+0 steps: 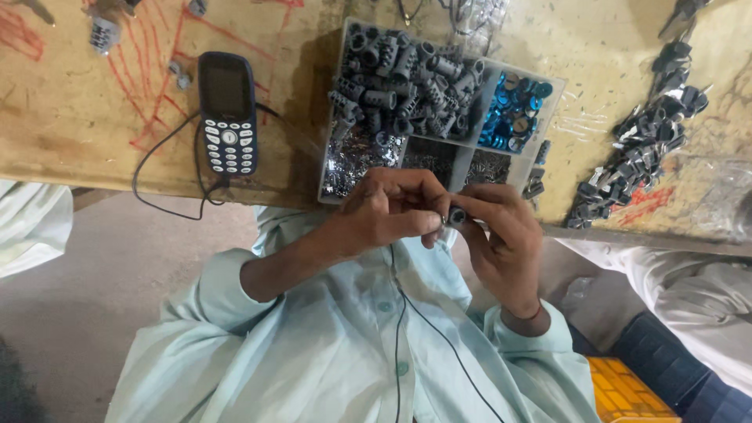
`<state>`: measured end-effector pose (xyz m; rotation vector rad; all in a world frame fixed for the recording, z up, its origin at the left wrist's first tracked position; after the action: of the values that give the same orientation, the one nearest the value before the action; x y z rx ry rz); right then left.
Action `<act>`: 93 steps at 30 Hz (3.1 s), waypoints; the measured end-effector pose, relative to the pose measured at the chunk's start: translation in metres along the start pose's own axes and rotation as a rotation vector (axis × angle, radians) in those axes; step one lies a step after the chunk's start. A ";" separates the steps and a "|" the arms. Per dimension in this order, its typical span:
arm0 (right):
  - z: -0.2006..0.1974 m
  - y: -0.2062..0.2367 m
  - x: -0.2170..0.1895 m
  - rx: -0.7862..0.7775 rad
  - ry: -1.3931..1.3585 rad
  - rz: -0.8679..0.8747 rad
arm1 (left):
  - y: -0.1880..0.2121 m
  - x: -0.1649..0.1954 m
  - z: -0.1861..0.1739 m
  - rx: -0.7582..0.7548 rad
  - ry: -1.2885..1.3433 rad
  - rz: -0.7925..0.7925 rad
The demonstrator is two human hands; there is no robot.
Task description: The person picks grey plastic plug bodies from a compartment tray, inserts a small metal screw part into each one by hand, and places the assembled plug on the workbench, repeating this for one plug at a time.
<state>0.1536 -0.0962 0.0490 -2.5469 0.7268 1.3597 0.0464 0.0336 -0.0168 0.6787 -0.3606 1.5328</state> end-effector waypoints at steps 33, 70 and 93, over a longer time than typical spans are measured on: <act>-0.024 -0.007 0.002 -0.128 -0.018 -0.296 | 0.000 0.001 0.016 0.052 -0.110 -0.279; -0.044 -0.024 0.064 0.039 -0.616 0.415 | 0.003 0.012 0.029 -0.029 -1.233 0.721; -0.017 0.027 0.060 -0.025 -0.704 0.347 | 0.006 0.021 0.045 -0.111 -1.495 0.892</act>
<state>0.1812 -0.1461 0.0119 -1.7772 1.0075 2.1941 0.0497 0.0222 0.0313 1.6335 -2.0556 1.4676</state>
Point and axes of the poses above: each hand's wrist, its own y-axis away from the middle knuckle, its own z-axis out of the palm, x = y × z, the point moved 5 cm from there along -y, towards the middle knuckle
